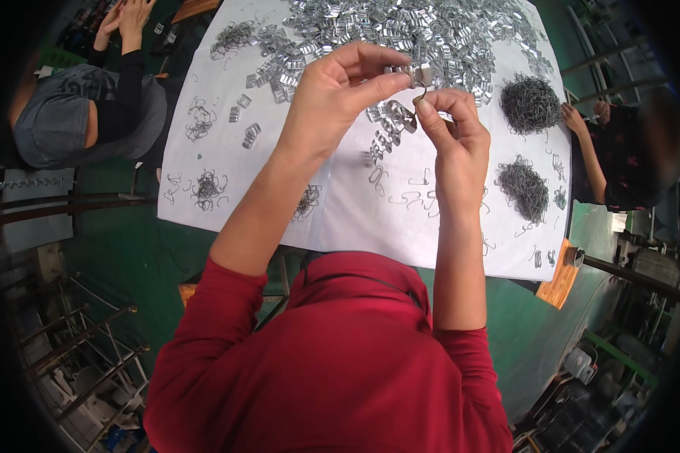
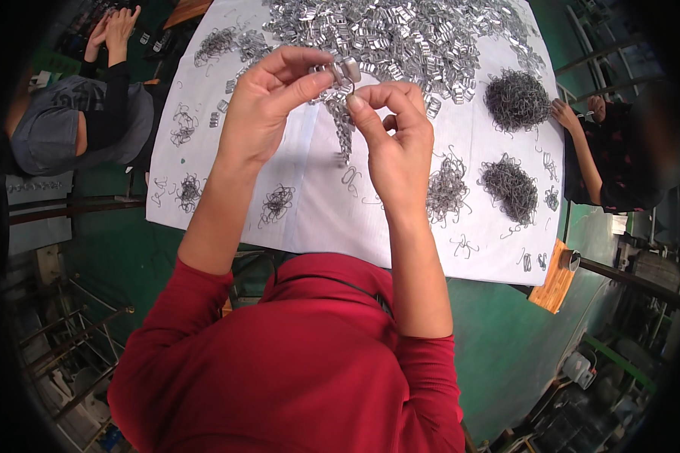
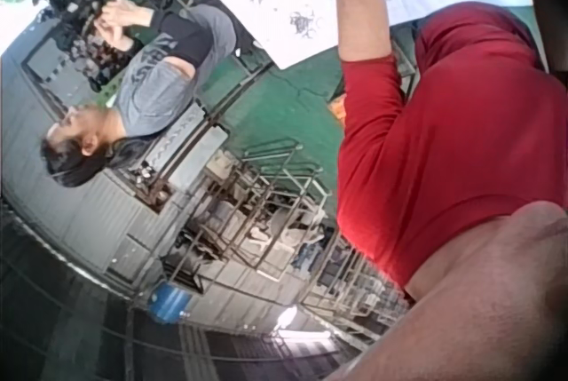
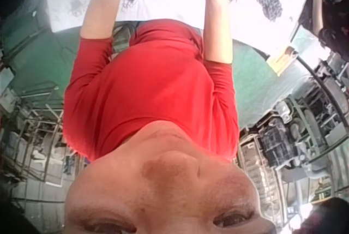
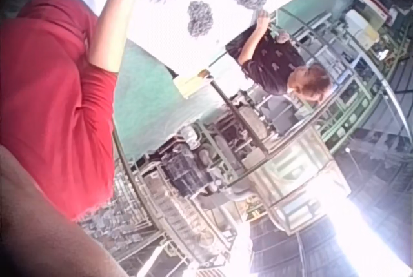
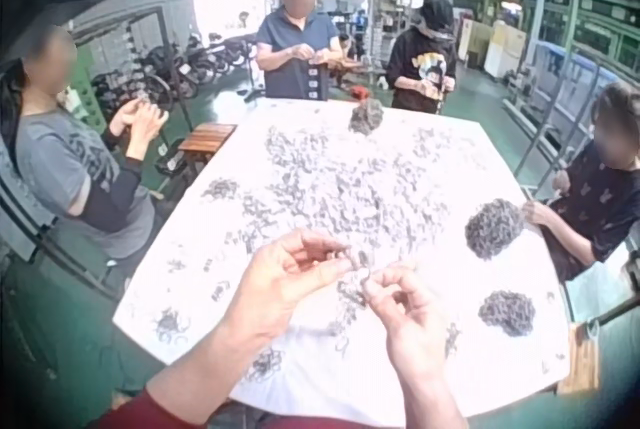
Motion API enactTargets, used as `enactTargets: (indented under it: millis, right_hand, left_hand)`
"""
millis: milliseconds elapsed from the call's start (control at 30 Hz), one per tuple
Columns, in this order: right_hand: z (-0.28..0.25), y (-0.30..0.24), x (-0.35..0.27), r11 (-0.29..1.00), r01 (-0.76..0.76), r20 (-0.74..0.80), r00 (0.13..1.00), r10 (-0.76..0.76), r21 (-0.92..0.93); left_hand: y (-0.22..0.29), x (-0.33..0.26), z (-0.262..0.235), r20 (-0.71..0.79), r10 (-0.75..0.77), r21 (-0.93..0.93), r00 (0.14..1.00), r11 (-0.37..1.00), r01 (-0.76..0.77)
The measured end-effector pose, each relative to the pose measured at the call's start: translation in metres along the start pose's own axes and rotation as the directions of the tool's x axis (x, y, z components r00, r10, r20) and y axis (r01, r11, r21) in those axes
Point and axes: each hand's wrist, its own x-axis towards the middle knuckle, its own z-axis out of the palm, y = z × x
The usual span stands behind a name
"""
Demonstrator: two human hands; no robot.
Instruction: The person repeatedly picks small metal clips and wire hooks from a table, joins them by hand, and places the assembled units into a hanging rack. The task continues with consistent hand motions and visible accumulation of finished assemblies.
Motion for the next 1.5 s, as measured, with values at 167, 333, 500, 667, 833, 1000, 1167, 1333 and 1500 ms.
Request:
enactTargets:
  millis: [167,333,500,667,833,1000,1167,1333,1500]
  right_hand:
    - [-0.010,-0.004,0.008,0.994,-0.090,0.155,0.985,0.080,0.056]
    - [-0.023,-0.003,0.017,0.978,-0.163,0.295,0.948,0.119,0.131]
    - [-0.069,0.114,0.018,0.903,-0.260,0.266,0.895,0.359,-0.342]
    - [-0.079,0.171,-0.036,0.431,0.050,0.280,0.825,0.491,-0.901]
    - [-0.078,0.186,-0.058,0.392,0.201,0.358,0.852,0.381,-0.898]
    - [-0.085,0.187,-0.049,0.705,-0.298,0.241,0.795,0.557,-0.644]
    - [-0.067,0.180,-0.063,0.405,0.099,0.280,0.865,0.417,-0.909]
    - [-0.078,0.182,-0.054,0.721,-0.606,0.286,0.663,0.691,-0.337]
    - [-0.089,0.143,-0.037,0.620,-0.783,0.386,0.585,0.713,0.041]
  left_hand:
    - [0.004,0.012,-0.003,0.130,0.074,0.165,0.989,0.982,-0.095]
    - [0.022,0.017,0.002,0.176,-0.121,0.153,0.977,0.984,0.094]
    - [0.022,0.019,-0.008,0.198,-0.020,0.182,0.980,0.983,-0.017]
    - [0.024,0.014,-0.016,0.144,0.043,0.192,0.989,0.979,-0.070]
    - [0.025,0.015,-0.024,0.120,0.123,0.198,0.985,0.969,-0.145]
    - [0.028,0.011,-0.025,0.036,0.085,0.187,0.996,0.978,-0.090]
    - [0.033,0.008,-0.025,-0.007,0.077,0.205,0.997,0.976,-0.074]
    - [0.032,0.003,-0.027,0.005,0.078,0.195,0.997,0.978,-0.078]
    - [0.034,-0.002,-0.016,0.029,0.024,0.148,0.999,0.989,-0.028]
